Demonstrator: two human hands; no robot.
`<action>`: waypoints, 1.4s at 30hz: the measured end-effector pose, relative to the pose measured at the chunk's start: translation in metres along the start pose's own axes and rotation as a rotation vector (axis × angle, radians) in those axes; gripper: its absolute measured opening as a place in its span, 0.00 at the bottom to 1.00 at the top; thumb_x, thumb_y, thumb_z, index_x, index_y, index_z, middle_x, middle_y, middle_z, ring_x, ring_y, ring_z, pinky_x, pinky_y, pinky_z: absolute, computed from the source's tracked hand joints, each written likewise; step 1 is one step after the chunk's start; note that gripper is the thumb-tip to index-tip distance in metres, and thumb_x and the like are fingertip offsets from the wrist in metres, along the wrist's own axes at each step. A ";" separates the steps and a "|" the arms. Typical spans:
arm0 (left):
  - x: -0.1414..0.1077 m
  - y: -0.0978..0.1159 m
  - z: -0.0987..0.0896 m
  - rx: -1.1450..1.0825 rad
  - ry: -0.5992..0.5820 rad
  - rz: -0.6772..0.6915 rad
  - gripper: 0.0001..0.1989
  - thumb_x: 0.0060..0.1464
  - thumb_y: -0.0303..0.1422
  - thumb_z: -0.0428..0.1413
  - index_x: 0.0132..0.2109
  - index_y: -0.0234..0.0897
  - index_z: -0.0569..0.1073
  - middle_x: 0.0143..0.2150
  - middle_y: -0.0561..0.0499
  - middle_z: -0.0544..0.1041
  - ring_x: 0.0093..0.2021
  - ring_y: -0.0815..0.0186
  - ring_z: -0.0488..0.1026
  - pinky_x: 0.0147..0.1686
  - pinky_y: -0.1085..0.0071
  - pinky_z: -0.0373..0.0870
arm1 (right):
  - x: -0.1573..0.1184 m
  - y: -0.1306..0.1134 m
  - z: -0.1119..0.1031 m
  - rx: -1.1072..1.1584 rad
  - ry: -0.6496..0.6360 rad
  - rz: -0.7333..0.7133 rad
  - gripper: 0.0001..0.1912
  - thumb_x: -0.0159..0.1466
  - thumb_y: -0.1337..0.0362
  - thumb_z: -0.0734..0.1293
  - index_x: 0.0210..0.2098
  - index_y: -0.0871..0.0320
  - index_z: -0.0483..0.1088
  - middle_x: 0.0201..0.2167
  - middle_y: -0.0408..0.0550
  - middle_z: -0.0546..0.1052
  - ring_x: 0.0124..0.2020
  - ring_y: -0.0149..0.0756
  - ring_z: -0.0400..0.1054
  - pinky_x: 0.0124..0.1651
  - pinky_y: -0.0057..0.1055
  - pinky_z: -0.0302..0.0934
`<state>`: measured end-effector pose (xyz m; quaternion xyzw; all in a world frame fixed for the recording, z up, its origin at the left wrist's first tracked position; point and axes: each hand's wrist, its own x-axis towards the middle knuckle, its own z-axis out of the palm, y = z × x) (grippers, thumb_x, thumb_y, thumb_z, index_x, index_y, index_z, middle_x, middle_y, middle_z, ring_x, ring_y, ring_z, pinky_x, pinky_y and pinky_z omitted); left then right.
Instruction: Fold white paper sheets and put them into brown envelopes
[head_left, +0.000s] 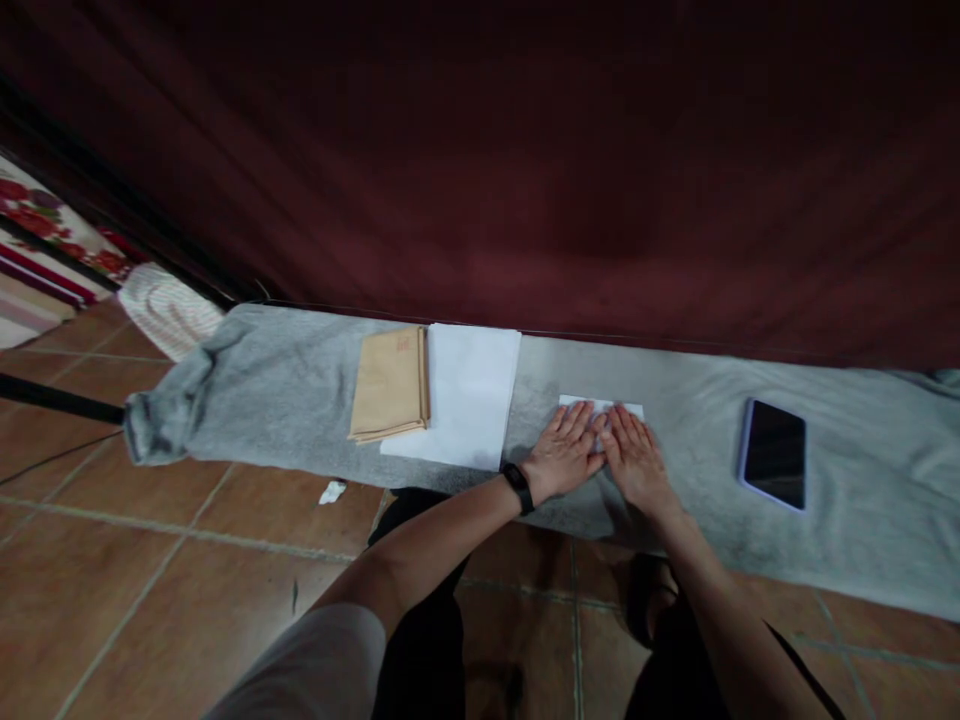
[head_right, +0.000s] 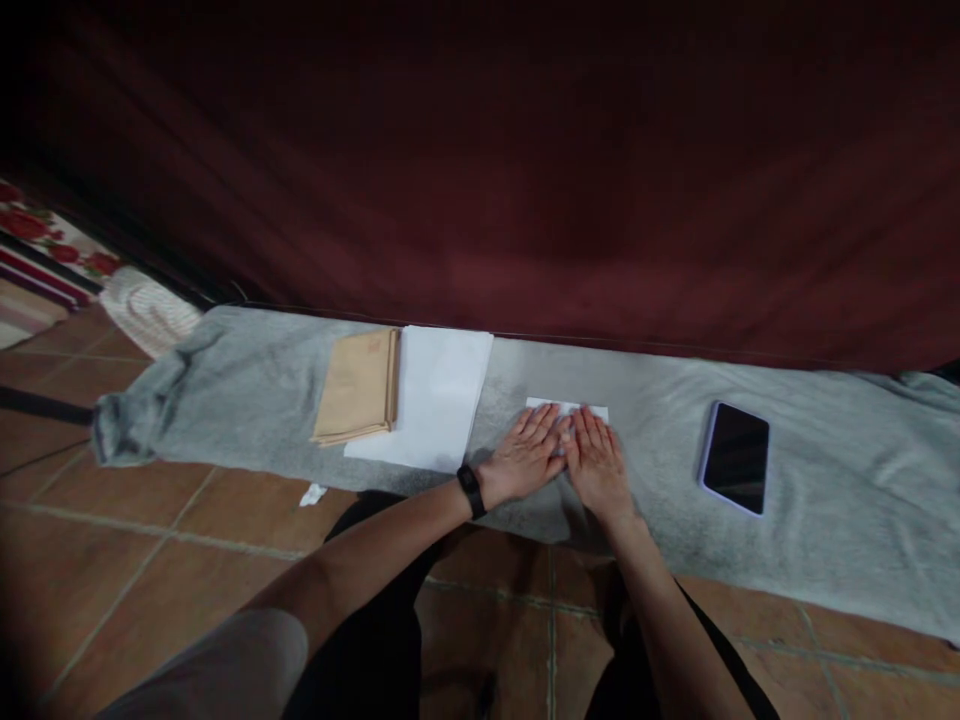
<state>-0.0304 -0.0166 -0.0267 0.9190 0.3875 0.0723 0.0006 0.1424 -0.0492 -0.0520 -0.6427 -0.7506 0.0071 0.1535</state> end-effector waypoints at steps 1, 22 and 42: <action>-0.001 -0.002 -0.001 -0.001 0.004 -0.006 0.34 0.69 0.48 0.40 0.73 0.32 0.52 0.75 0.38 0.51 0.75 0.53 0.46 0.71 0.51 0.42 | -0.002 0.002 0.000 -0.025 0.008 0.007 0.30 0.74 0.58 0.48 0.71 0.64 0.53 0.72 0.59 0.56 0.72 0.47 0.48 0.70 0.50 0.48; -0.006 -0.022 -0.009 -0.011 -0.032 0.011 0.33 0.69 0.49 0.43 0.73 0.38 0.52 0.75 0.39 0.51 0.74 0.53 0.47 0.71 0.53 0.41 | -0.028 0.039 -0.012 -0.088 0.004 0.085 0.31 0.74 0.54 0.49 0.71 0.63 0.52 0.70 0.58 0.59 0.71 0.51 0.52 0.70 0.51 0.49; 0.005 -0.029 -0.003 -0.051 -0.062 -0.137 0.33 0.70 0.45 0.39 0.73 0.28 0.51 0.75 0.40 0.51 0.75 0.57 0.45 0.72 0.55 0.43 | -0.033 0.015 -0.012 -0.079 0.041 0.028 0.33 0.74 0.53 0.54 0.72 0.66 0.49 0.71 0.62 0.57 0.71 0.48 0.51 0.70 0.48 0.47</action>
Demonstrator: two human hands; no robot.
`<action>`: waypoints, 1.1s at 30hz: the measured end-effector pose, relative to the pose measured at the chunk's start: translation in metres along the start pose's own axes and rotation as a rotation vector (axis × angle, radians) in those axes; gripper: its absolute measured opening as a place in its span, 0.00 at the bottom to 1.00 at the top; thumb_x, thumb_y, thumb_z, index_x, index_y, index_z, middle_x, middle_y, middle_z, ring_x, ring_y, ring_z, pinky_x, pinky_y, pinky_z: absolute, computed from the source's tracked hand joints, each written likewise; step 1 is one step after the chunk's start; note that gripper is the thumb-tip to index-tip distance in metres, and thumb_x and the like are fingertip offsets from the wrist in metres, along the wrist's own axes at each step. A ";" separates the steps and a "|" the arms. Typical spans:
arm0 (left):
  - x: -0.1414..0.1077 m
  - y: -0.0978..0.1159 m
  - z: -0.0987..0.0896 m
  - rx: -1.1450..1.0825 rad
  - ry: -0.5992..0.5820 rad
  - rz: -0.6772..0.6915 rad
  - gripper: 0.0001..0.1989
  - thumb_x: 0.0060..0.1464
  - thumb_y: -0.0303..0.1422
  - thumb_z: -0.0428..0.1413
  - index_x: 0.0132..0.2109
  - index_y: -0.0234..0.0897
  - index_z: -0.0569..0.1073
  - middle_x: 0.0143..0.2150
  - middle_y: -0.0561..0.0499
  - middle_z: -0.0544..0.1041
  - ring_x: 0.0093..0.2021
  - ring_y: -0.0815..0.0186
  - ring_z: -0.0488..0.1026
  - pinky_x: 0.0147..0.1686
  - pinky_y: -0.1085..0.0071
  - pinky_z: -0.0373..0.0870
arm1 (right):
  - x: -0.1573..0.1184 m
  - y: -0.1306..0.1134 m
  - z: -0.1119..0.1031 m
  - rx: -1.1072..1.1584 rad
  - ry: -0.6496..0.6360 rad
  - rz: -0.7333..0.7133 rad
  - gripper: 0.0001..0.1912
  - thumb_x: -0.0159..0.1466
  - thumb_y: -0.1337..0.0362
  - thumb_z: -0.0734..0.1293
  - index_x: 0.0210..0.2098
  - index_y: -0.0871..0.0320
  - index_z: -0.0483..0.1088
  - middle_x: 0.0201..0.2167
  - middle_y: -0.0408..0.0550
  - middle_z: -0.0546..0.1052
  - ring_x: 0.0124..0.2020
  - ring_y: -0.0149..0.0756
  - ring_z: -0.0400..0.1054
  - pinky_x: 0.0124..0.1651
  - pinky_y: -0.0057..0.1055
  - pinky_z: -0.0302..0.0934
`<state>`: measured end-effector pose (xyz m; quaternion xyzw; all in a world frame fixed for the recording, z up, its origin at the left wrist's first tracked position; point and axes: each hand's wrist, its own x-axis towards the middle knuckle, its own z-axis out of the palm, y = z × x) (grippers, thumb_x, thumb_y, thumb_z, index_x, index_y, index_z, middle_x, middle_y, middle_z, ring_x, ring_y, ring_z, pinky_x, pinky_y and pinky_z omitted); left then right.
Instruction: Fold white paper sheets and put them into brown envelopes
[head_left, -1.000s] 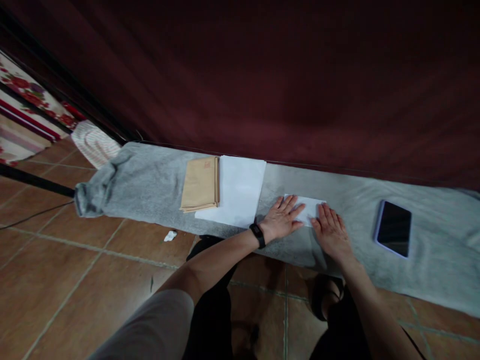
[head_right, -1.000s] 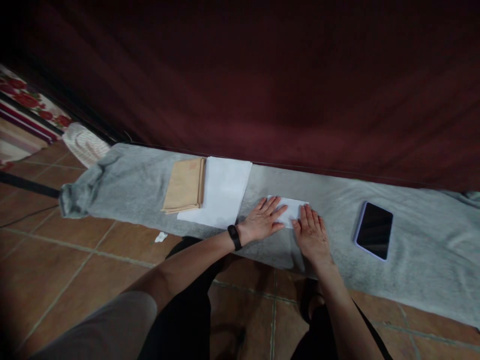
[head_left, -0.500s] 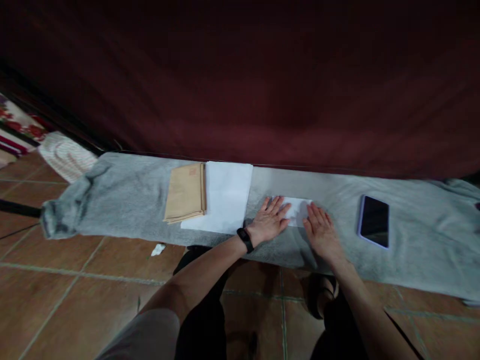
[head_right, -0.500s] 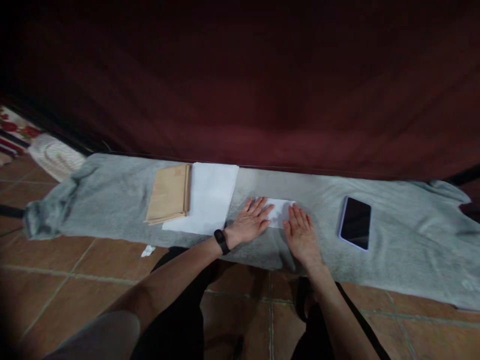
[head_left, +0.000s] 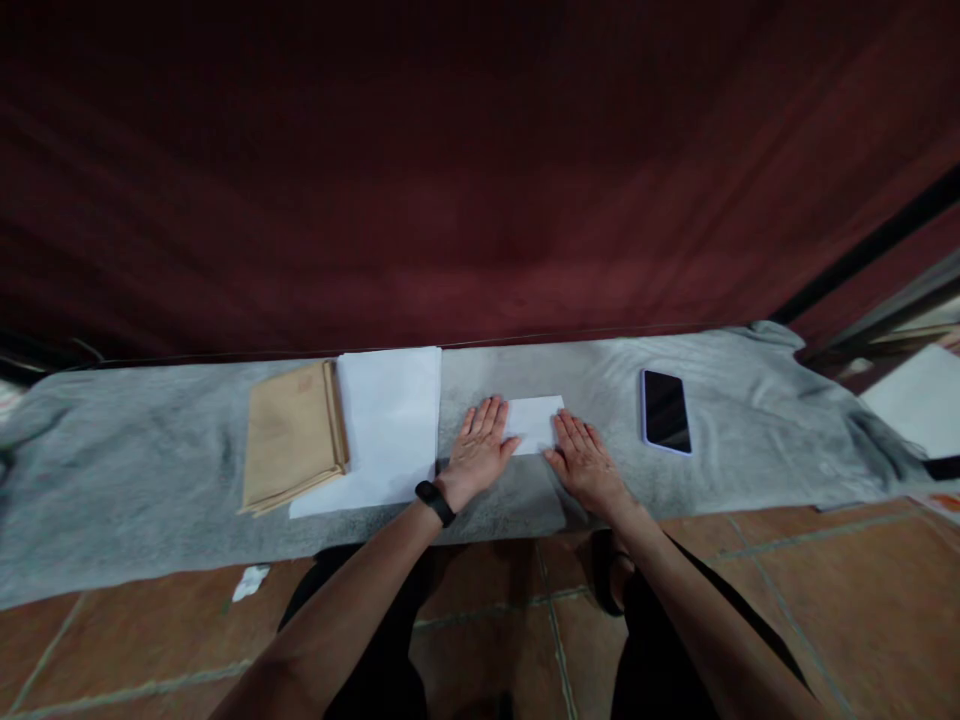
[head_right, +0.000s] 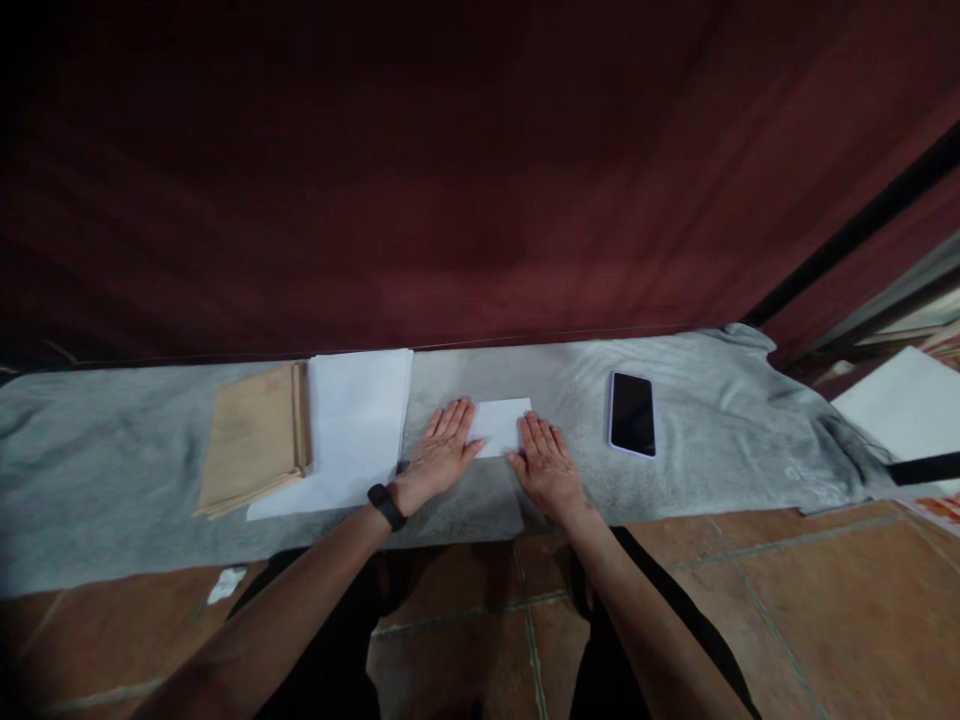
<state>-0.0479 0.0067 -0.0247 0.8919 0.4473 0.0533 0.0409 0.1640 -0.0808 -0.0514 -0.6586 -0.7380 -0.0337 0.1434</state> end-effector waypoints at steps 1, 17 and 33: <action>-0.001 -0.002 -0.001 0.003 -0.005 -0.011 0.33 0.70 0.44 0.39 0.73 0.28 0.51 0.75 0.40 0.51 0.75 0.57 0.46 0.72 0.54 0.43 | -0.002 0.003 0.000 0.004 -0.002 0.005 0.34 0.74 0.53 0.54 0.72 0.67 0.49 0.71 0.62 0.57 0.71 0.49 0.51 0.70 0.48 0.47; -0.013 0.022 -0.006 -0.152 0.040 0.334 0.27 0.68 0.39 0.47 0.70 0.38 0.58 0.74 0.42 0.55 0.74 0.58 0.49 0.71 0.53 0.49 | 0.010 0.012 -0.023 0.188 0.000 0.177 0.21 0.72 0.61 0.55 0.59 0.61 0.69 0.57 0.58 0.74 0.58 0.48 0.67 0.60 0.45 0.61; -0.008 0.026 -0.007 -0.129 0.081 0.249 0.23 0.69 0.36 0.45 0.68 0.36 0.61 0.74 0.41 0.54 0.73 0.55 0.53 0.69 0.54 0.55 | 0.019 -0.008 -0.024 0.170 0.015 0.167 0.20 0.72 0.62 0.56 0.57 0.61 0.69 0.56 0.58 0.74 0.57 0.46 0.67 0.60 0.42 0.60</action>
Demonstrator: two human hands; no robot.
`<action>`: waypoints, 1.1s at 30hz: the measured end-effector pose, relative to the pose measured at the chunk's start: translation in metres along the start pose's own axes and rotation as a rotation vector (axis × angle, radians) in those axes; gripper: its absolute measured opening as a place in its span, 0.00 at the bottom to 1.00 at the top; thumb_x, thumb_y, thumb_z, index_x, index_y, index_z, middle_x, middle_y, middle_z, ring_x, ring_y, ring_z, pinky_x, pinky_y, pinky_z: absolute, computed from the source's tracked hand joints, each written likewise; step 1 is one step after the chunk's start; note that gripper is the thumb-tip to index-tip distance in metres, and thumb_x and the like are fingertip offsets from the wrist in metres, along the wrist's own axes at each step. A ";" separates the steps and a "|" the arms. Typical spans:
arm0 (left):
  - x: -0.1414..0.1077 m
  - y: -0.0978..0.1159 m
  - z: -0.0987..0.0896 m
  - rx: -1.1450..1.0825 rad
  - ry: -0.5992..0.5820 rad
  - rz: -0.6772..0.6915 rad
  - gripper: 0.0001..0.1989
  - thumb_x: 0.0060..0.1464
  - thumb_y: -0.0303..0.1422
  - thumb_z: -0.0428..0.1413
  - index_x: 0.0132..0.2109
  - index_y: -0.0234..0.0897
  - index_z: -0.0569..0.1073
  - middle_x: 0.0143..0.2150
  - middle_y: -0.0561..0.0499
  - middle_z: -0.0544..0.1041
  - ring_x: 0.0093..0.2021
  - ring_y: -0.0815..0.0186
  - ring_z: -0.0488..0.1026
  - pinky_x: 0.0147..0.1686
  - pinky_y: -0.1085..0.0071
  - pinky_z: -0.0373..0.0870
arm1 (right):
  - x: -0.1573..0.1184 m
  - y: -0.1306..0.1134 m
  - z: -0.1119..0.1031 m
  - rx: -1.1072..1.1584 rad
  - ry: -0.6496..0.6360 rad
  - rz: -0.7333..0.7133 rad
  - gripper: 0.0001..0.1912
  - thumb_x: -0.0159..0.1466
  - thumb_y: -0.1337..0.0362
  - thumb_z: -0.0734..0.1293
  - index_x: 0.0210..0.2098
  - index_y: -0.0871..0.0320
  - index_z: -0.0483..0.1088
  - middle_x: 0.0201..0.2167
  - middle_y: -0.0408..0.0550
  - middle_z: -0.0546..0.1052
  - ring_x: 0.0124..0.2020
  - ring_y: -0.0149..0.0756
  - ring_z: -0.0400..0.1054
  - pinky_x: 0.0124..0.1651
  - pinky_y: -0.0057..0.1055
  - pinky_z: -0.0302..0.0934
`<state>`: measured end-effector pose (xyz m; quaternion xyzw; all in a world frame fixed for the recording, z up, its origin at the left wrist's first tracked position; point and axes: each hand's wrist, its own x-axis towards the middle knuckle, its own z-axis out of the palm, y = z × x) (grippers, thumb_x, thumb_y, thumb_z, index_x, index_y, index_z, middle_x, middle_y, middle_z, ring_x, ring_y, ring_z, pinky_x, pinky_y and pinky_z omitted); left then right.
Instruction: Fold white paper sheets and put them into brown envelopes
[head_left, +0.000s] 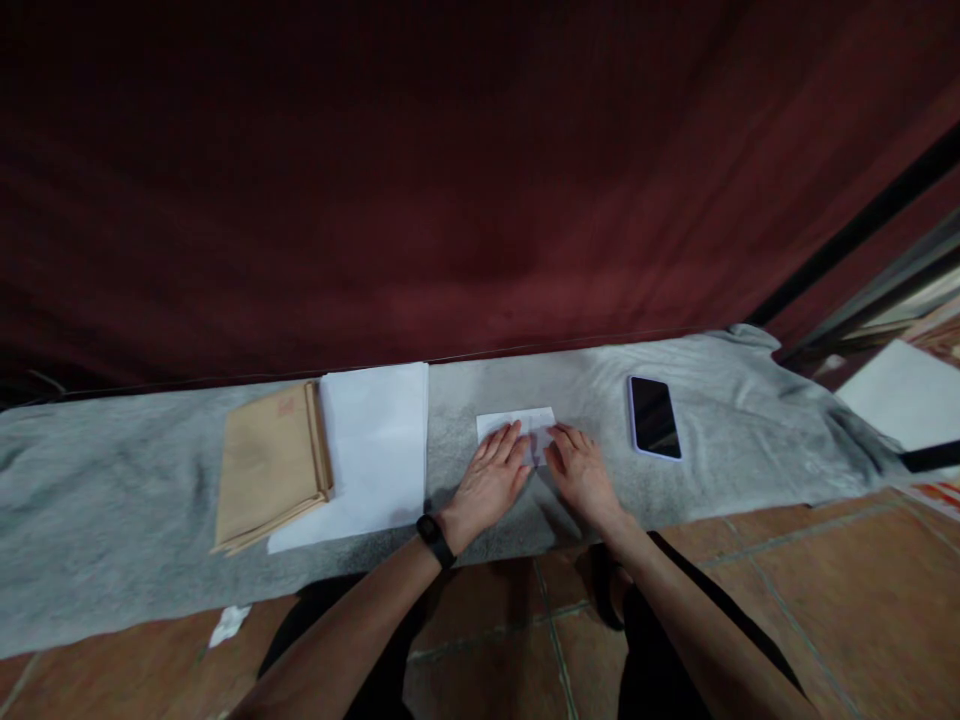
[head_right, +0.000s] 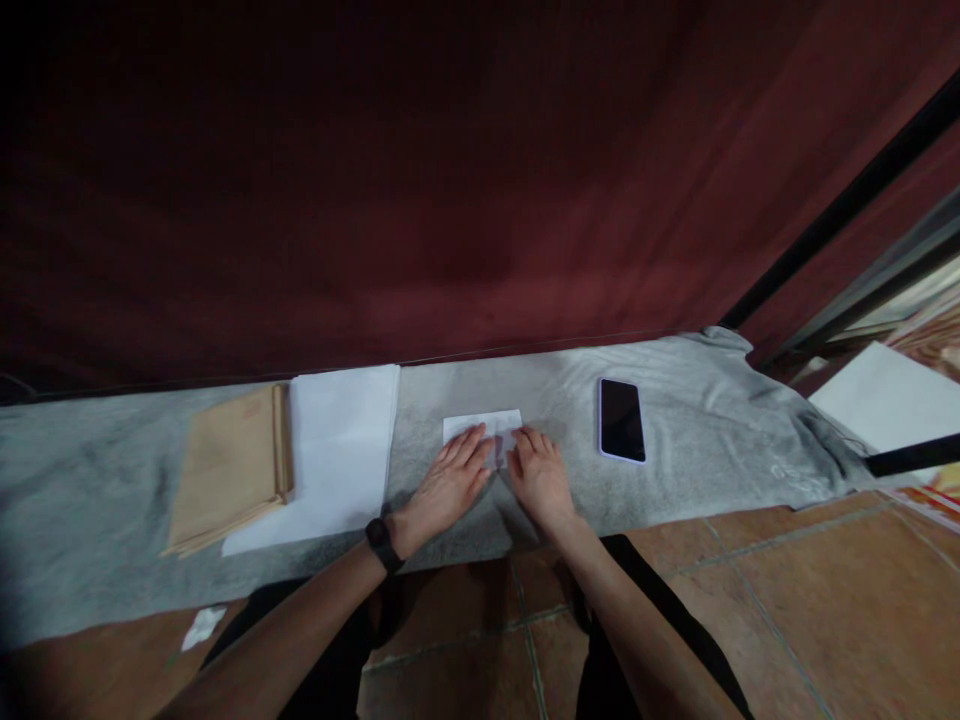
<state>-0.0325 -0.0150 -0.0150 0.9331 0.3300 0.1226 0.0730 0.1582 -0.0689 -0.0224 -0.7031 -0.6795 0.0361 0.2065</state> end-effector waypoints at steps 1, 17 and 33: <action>0.000 0.001 0.001 0.004 0.009 -0.010 0.25 0.69 0.36 0.45 0.69 0.35 0.60 0.74 0.40 0.53 0.73 0.54 0.51 0.69 0.52 0.54 | -0.001 -0.003 0.005 0.000 -0.002 -0.056 0.22 0.72 0.61 0.55 0.61 0.61 0.67 0.60 0.58 0.72 0.61 0.46 0.64 0.63 0.43 0.58; -0.009 -0.016 -0.005 0.137 -0.091 -0.040 0.26 0.68 0.38 0.48 0.68 0.32 0.60 0.72 0.36 0.58 0.73 0.53 0.53 0.69 0.52 0.55 | -0.014 0.001 0.028 -0.150 0.013 -0.156 0.33 0.73 0.54 0.55 0.70 0.69 0.53 0.70 0.64 0.57 0.71 0.48 0.51 0.71 0.48 0.48; -0.010 0.003 -0.029 0.111 -0.080 -0.035 0.21 0.62 0.20 0.47 0.59 0.33 0.70 0.60 0.36 0.74 0.63 0.56 0.70 0.64 0.56 0.64 | -0.012 -0.008 0.009 -0.102 -0.060 -0.184 0.26 0.72 0.62 0.55 0.67 0.63 0.61 0.67 0.59 0.64 0.68 0.47 0.58 0.70 0.50 0.48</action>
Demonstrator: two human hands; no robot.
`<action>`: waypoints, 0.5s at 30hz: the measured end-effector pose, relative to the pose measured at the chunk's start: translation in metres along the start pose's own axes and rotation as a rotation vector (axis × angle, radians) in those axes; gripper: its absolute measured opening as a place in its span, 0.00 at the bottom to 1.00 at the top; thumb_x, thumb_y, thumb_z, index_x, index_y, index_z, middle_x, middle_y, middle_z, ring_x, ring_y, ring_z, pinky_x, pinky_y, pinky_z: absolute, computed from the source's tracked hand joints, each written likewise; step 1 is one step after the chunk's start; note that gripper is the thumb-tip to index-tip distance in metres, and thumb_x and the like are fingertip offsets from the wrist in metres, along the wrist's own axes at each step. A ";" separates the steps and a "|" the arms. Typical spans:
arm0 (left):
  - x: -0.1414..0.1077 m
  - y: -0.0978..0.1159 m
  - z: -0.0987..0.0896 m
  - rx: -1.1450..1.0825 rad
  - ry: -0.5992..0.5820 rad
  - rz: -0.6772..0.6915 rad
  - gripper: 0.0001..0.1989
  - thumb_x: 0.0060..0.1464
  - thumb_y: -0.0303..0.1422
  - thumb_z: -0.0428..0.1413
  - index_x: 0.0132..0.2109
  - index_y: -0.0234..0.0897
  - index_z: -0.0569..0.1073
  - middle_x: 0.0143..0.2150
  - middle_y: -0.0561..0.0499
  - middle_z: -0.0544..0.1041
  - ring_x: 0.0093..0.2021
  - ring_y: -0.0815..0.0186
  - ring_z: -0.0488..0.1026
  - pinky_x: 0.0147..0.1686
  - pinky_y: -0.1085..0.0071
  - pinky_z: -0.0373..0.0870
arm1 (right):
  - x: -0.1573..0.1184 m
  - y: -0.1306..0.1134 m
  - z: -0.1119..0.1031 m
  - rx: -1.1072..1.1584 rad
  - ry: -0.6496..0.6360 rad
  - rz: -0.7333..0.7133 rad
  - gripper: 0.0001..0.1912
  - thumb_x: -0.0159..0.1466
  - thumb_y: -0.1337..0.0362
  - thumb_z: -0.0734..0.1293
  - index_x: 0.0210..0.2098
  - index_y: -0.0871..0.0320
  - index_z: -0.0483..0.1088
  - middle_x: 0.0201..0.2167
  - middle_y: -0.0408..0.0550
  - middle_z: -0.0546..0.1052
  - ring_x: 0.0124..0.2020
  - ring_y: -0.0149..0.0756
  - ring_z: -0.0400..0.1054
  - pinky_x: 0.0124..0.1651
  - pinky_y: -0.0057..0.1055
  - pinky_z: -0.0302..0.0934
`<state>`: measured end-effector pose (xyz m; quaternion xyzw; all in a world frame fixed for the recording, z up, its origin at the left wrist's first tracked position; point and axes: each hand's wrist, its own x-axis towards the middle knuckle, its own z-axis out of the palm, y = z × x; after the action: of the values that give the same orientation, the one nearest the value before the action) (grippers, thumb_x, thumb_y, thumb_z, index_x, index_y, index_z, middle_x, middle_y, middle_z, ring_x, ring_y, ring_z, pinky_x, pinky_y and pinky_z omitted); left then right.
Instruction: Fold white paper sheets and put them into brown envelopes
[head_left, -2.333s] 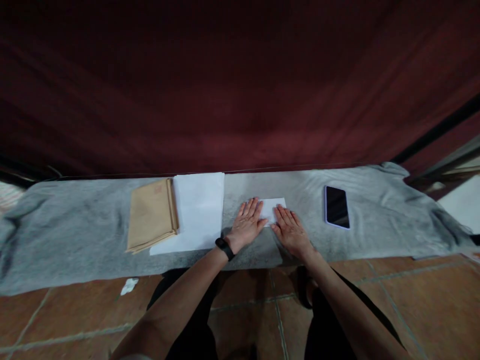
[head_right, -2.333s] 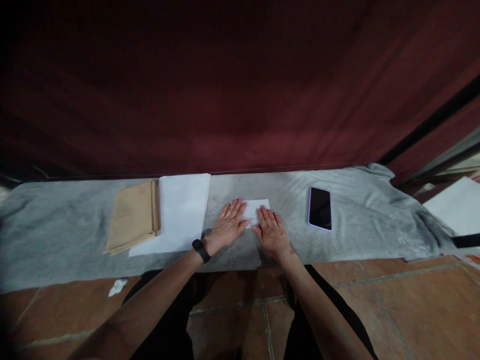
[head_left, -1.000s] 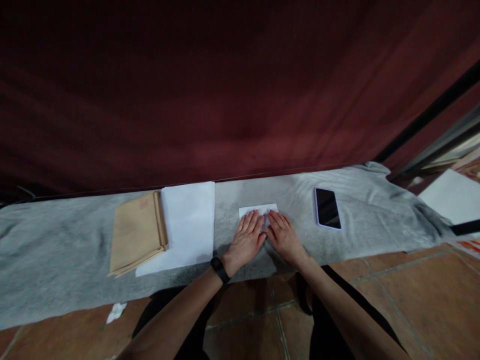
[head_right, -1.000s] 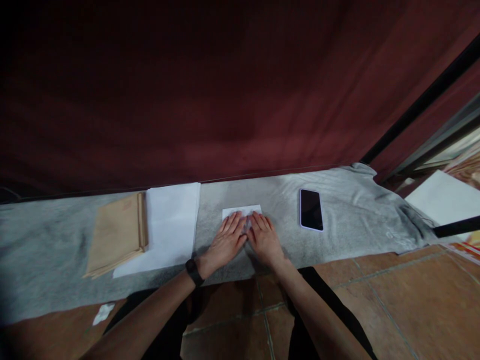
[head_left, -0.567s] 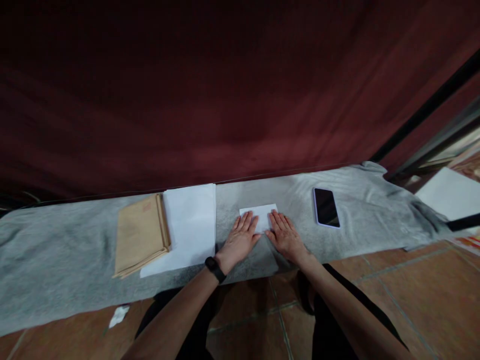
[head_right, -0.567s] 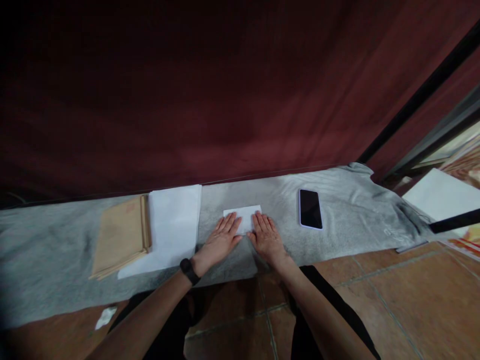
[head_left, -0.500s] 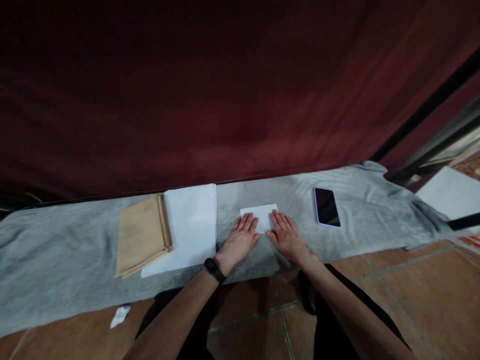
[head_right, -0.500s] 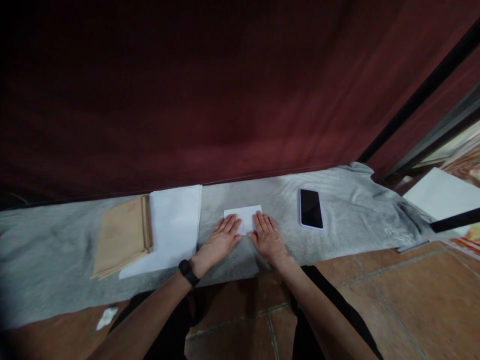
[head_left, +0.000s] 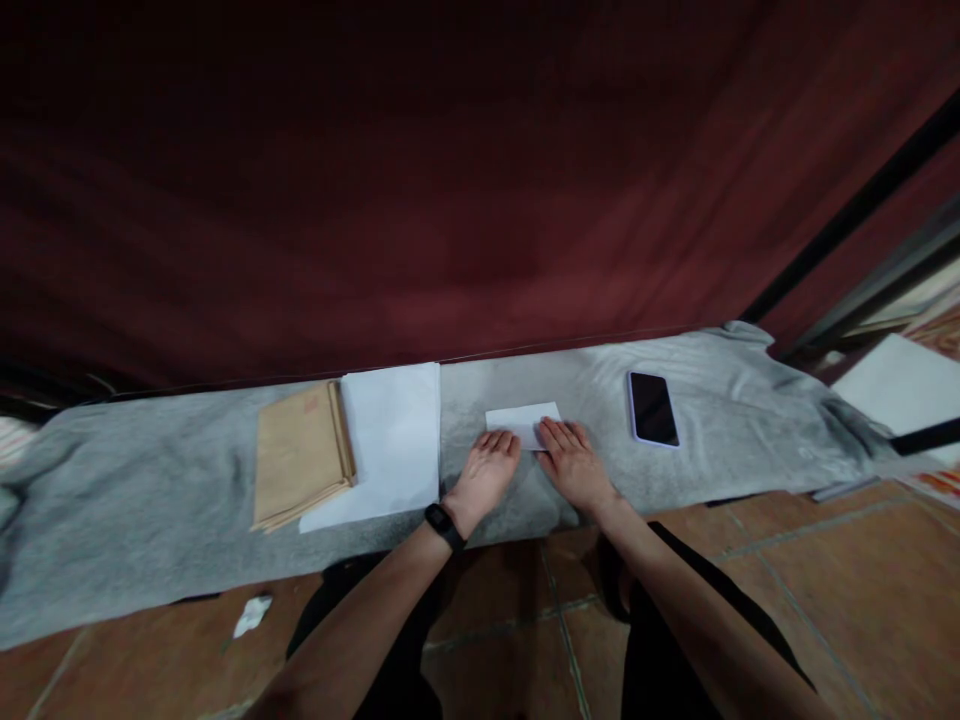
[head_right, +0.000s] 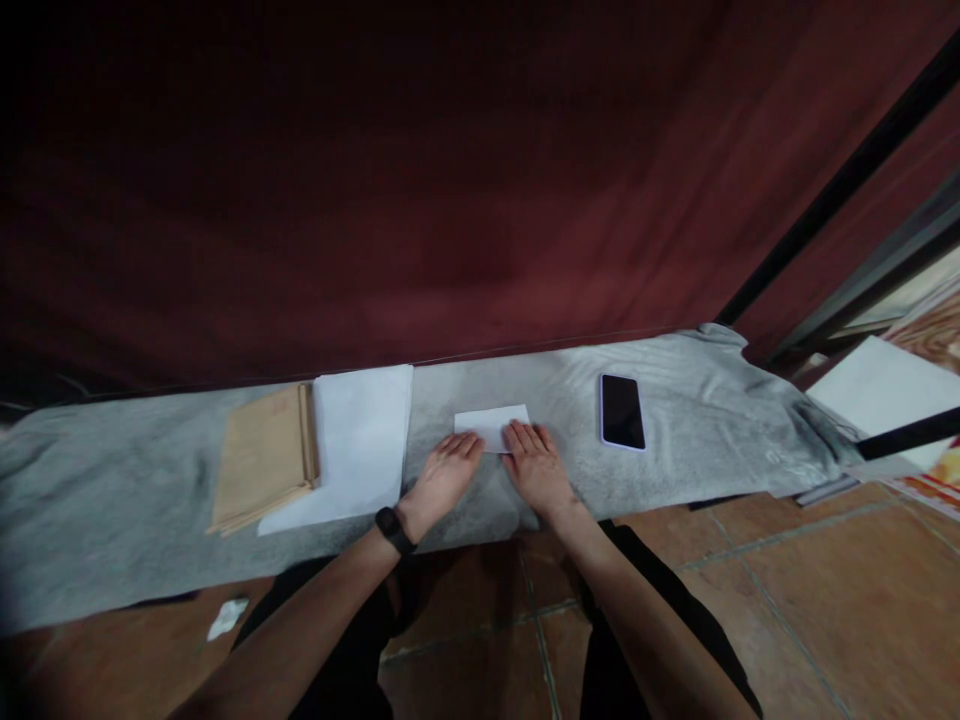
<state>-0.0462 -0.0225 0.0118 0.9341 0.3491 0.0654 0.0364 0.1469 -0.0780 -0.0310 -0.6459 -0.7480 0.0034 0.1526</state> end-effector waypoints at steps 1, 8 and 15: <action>0.001 -0.002 -0.003 -0.038 0.043 0.001 0.21 0.63 0.21 0.48 0.60 0.34 0.70 0.61 0.38 0.73 0.64 0.56 0.69 0.65 0.56 0.62 | 0.002 0.001 -0.005 0.039 -0.007 -0.001 0.25 0.71 0.66 0.55 0.66 0.62 0.62 0.67 0.57 0.66 0.67 0.45 0.61 0.70 0.47 0.51; 0.020 -0.015 -0.011 -0.977 0.453 -0.526 0.35 0.66 0.38 0.52 0.73 0.44 0.44 0.71 0.39 0.60 0.69 0.56 0.61 0.62 0.54 0.66 | 0.021 0.003 -0.025 0.954 0.263 0.436 0.22 0.72 0.54 0.54 0.55 0.55 0.72 0.45 0.51 0.82 0.48 0.46 0.77 0.50 0.42 0.72; 0.025 0.008 0.012 -1.702 0.195 -0.630 0.16 0.58 0.33 0.59 0.53 0.37 0.71 0.45 0.44 0.80 0.42 0.63 0.79 0.43 0.66 0.78 | 0.017 -0.027 -0.004 1.539 0.189 0.564 0.21 0.62 0.45 0.66 0.42 0.56 0.74 0.39 0.53 0.83 0.42 0.46 0.78 0.41 0.40 0.74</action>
<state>-0.0209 -0.0122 0.0028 0.4436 0.4236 0.3665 0.6996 0.1193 -0.0666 -0.0175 -0.5218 -0.3304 0.4987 0.6082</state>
